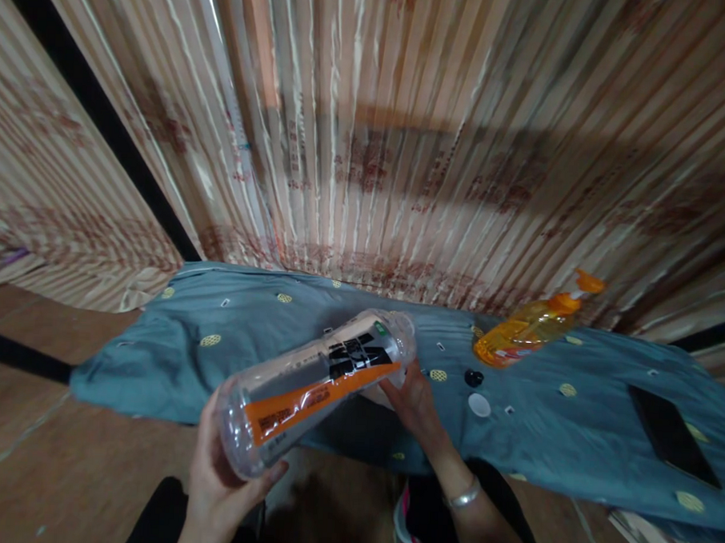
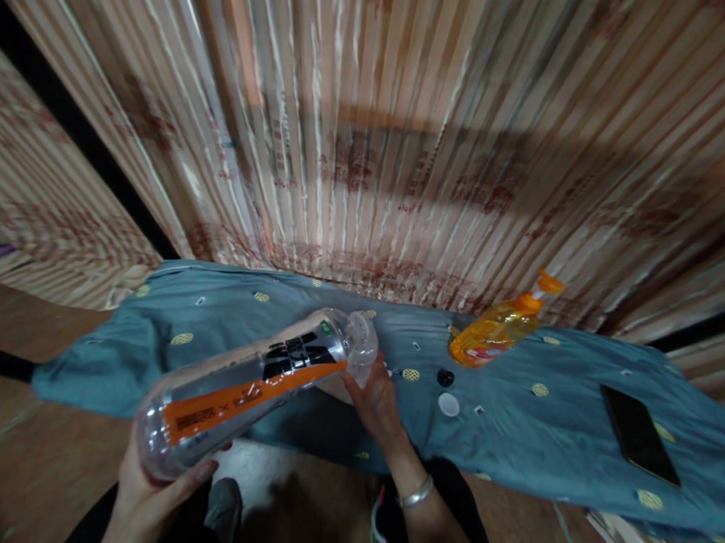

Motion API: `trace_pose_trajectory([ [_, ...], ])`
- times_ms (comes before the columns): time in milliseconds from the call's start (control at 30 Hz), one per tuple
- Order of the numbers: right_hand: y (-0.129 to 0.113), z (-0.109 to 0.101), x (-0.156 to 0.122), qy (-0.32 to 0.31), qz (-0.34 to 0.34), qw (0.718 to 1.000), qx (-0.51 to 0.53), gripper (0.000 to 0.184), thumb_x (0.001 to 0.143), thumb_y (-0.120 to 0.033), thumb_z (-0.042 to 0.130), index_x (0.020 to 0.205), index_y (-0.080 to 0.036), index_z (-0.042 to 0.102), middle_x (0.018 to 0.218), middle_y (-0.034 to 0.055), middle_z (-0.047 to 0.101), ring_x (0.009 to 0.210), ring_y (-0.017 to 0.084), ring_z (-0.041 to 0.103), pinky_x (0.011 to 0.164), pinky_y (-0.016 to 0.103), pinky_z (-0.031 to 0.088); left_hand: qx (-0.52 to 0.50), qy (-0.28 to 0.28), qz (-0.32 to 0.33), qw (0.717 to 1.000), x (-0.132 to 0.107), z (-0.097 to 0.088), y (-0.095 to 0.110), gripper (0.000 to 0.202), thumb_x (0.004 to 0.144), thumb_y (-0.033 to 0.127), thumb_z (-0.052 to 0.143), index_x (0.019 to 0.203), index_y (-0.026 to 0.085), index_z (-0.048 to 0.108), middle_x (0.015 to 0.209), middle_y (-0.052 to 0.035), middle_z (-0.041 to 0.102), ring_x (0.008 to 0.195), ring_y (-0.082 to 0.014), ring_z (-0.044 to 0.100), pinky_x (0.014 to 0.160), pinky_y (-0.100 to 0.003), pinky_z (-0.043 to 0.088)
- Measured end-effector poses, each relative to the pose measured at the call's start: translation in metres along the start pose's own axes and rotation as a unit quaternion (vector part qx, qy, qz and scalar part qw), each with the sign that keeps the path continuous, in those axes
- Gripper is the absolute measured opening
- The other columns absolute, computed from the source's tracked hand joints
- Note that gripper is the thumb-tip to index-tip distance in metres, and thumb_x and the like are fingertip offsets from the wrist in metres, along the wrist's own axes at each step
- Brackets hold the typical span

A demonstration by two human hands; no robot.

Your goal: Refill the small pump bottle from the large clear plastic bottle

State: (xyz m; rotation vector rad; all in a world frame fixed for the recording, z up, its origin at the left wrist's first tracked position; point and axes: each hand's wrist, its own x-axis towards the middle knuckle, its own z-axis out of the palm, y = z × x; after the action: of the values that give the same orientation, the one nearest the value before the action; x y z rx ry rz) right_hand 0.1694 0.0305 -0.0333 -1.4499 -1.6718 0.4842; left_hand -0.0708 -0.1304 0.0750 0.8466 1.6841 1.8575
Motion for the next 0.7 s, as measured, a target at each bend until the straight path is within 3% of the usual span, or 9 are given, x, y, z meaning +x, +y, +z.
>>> trace_pose_trajectory([
  [133,-0.002,0.000,0.003,-0.007,-0.004,1.000,0.000,0.063,0.091,-0.063,0.067,0.134,-0.017,0.065,0.110,0.0237,0.083,0.103,0.043,0.082,0.091,0.061,0.068,-0.027,0.005,-0.012,1.000,-0.004,0.008,0.009,0.107,0.049,0.055,0.106,0.143,0.022,0.064,0.144,-0.0151,0.070,0.149,-0.0455,0.060,0.123,-0.052,0.051],
  [367,-0.003,-0.004,0.009,-0.041,-0.008,0.999,-0.007,0.059,0.089,-0.056,0.073,0.135,-0.020,0.064,0.109,0.0195,0.083,0.097,0.040,0.082,0.088,0.060,0.068,-0.043,-0.015,-0.013,0.999,-0.007,0.009,0.014,0.105,0.052,0.049,0.106,0.145,0.023,0.064,0.144,-0.0144,0.071,0.143,-0.0425,0.065,0.114,-0.044,0.059],
  [533,0.002,-0.003,0.009,-0.058,0.018,0.998,-0.027,0.066,0.089,-0.053,0.074,0.143,-0.018,0.060,0.111,0.0197,0.084,0.099,0.040,0.082,0.092,0.061,0.066,-0.047,-0.034,0.002,0.998,-0.008,0.007,0.010,0.100,0.056,0.049,0.105,0.144,0.023,0.064,0.146,-0.0132,0.070,0.145,-0.0420,0.063,0.113,-0.045,0.060],
  [700,0.000,-0.002,0.008,-0.055,0.018,0.998,-0.025,0.066,0.089,-0.056,0.071,0.143,-0.019,0.060,0.110,0.0193,0.084,0.100,0.041,0.081,0.090,0.061,0.067,-0.068,-0.047,0.010,0.997,-0.004,0.002,-0.007,0.105,0.056,0.046,0.105,0.149,0.025,0.062,0.148,-0.0155,0.069,0.131,-0.0415,0.072,0.098,-0.044,0.068],
])
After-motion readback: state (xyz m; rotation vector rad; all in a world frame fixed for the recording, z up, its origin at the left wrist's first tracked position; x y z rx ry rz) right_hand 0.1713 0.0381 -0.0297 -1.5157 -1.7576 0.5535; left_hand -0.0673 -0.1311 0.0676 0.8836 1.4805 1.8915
